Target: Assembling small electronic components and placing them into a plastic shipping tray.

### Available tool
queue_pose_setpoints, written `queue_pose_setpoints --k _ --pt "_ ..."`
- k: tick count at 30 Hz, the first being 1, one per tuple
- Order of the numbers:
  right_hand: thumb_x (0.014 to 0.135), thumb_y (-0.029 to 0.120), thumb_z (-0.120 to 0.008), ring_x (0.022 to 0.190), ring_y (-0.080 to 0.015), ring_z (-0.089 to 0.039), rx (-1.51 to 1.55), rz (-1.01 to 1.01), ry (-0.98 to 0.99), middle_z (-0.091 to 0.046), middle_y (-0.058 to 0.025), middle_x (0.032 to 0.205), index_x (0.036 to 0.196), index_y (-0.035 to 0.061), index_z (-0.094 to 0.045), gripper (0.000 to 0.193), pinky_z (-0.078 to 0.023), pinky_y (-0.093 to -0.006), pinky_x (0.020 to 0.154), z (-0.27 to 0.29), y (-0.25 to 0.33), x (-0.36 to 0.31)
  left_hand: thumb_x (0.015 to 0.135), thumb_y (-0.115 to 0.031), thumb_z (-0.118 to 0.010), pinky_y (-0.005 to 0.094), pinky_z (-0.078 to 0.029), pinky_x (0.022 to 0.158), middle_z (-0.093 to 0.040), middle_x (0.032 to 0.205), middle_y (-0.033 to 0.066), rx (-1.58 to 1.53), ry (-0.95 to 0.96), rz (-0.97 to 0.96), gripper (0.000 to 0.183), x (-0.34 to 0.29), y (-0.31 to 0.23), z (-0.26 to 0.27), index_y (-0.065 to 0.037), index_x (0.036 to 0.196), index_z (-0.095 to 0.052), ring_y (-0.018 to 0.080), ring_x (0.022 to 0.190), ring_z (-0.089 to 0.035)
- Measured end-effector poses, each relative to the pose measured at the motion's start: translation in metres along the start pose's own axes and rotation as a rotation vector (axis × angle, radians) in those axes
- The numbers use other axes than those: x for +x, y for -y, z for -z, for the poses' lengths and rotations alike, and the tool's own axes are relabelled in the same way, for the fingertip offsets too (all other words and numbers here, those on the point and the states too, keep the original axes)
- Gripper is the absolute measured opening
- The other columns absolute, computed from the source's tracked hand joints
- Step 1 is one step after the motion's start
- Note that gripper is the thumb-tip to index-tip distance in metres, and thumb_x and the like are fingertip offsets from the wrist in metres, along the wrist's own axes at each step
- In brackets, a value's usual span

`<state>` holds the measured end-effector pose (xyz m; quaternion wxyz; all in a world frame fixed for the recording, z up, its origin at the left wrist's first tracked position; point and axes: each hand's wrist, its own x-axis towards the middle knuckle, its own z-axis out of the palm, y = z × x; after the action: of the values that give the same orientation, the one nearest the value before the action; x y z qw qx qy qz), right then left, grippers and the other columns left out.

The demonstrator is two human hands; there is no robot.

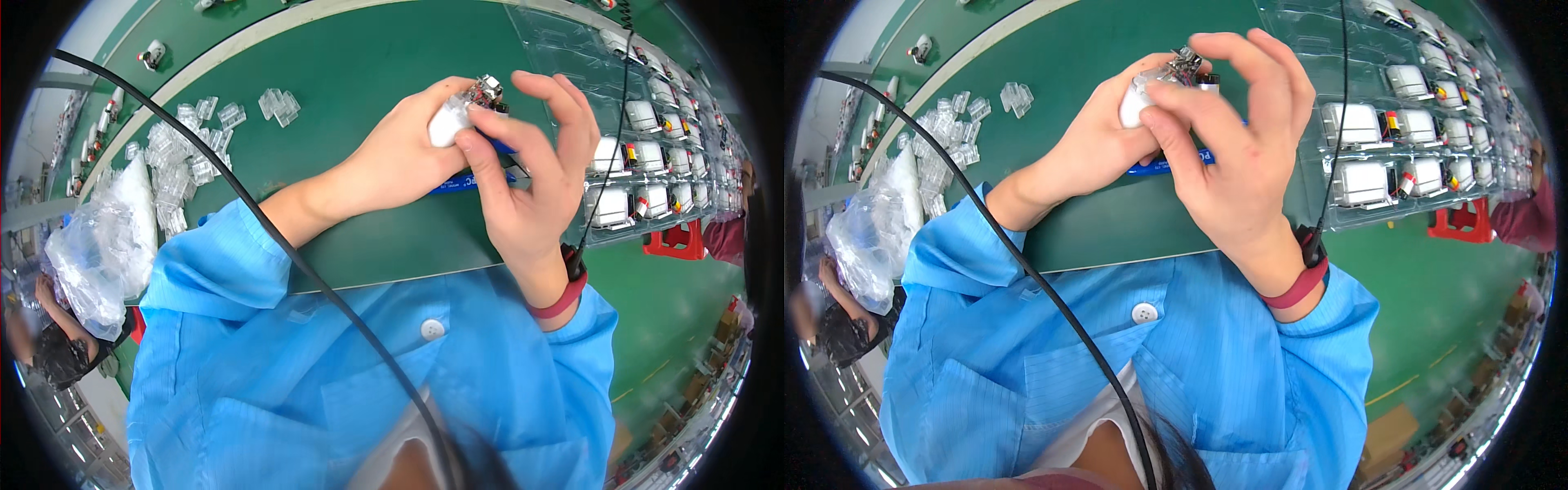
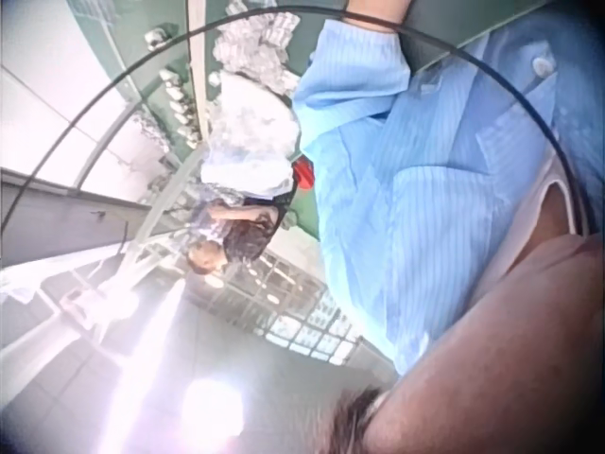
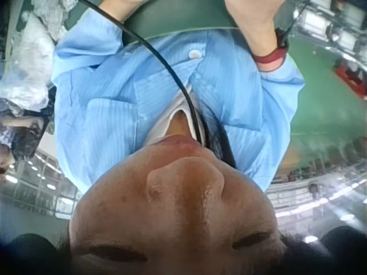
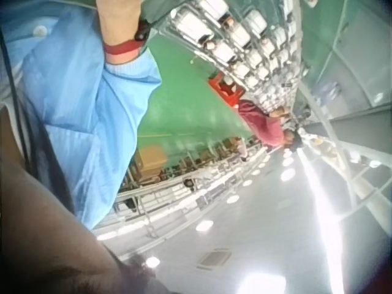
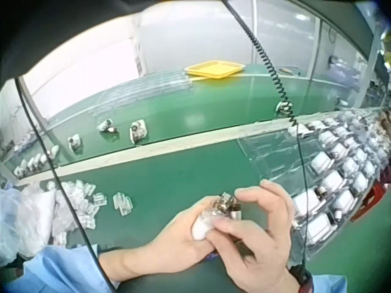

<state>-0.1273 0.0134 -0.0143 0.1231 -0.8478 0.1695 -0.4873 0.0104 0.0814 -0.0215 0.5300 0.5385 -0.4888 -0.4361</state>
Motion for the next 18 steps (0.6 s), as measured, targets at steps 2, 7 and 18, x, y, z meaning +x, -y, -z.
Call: queue_pose_setpoints --k 2,7,18 --pt "0.069 0.013 -0.075 0.114 -0.0299 -0.044 0.070 -0.066 0.006 -0.056 -0.0060 0.114 0.087 0.0110 -0.068 0.019 -0.037 -0.0384 0.093 0.000 -0.002 0.002 0.078 -0.008 -0.059 0.0301 -0.048 0.073 -0.061 0.095 0.0110 -0.010 0.008 0.003 0.040 0.001 -0.001 0.001 0.000 0.116 -0.050 0.0186 0.084 -0.060" --pt "0.068 0.010 -0.076 0.114 -0.0267 -0.046 0.167 -0.085 0.039 -0.057 -0.0058 0.113 0.087 0.0086 -0.069 0.020 -0.039 -0.0371 0.091 0.000 -0.007 -0.003 0.078 -0.007 -0.059 0.0298 -0.048 0.072 -0.061 0.094 0.0109 0.004 0.035 -0.016 0.038 0.001 -0.001 0.001 0.000 0.115 -0.050 0.0189 0.083 -0.060" --pt "0.070 0.001 -0.073 0.105 -0.0228 -0.049 0.229 -0.101 0.155 -0.055 -0.0081 0.109 0.089 0.0026 -0.067 0.021 -0.041 -0.0295 0.085 0.007 -0.005 0.007 0.080 -0.010 -0.060 0.0302 -0.049 0.072 -0.062 0.093 0.0114 -0.026 0.021 -0.028 0.037 0.001 -0.002 0.000 0.000 0.115 -0.052 0.0192 0.084 -0.062"
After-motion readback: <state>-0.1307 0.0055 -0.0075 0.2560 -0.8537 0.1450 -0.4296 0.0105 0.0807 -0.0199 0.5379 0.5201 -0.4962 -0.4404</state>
